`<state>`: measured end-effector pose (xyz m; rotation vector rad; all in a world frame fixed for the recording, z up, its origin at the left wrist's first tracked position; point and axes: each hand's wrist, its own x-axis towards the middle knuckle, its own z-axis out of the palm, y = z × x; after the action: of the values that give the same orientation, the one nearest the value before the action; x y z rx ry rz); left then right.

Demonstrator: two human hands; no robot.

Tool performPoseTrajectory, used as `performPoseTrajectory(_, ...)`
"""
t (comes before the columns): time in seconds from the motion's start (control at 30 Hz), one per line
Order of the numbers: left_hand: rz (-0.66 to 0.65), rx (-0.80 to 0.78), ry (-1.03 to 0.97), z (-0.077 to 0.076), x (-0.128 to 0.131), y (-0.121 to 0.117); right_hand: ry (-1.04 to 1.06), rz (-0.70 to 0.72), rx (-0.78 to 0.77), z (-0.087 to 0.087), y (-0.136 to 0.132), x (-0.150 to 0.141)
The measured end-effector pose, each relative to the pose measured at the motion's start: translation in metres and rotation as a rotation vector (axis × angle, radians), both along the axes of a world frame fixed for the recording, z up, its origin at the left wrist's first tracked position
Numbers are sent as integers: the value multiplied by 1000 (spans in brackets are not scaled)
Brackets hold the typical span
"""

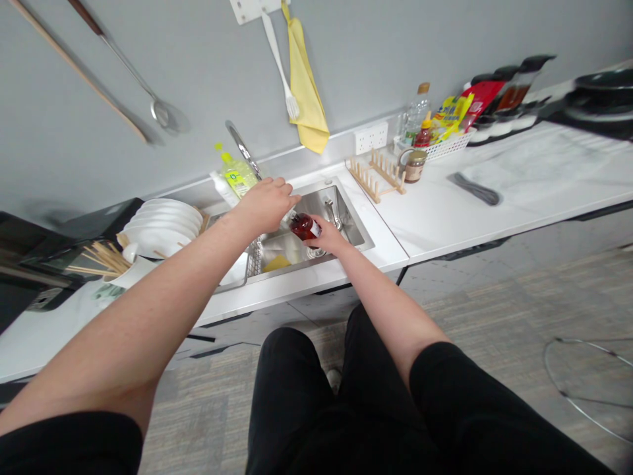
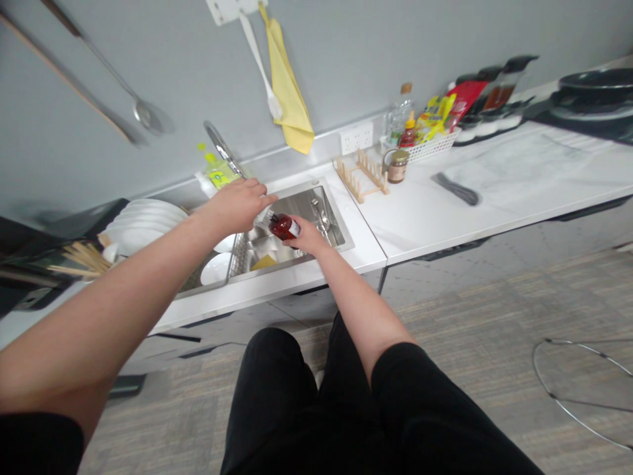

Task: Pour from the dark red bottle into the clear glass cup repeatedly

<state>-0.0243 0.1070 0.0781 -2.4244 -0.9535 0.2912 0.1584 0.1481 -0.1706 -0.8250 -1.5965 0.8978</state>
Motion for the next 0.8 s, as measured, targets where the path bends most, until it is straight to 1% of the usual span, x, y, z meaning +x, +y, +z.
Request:
performPoseTrajectory(0.23, -13, 17, 31, 1, 3, -2, 4, -12, -12, 4, -2, 0)
performPoseTrajectory(0.47, -38, 39, 49, -1, 3, 1, 11, -10, -27, 8, -4, 0)
performPoseTrajectory(0.6, -41, 29, 24, -1, 4, 1, 9, -10, -25, 8, -4, 1)
performPoseTrajectory(0.8, -50, 51, 67, 3, 8, -2, 19, -6, -21, 7, -3, 1)
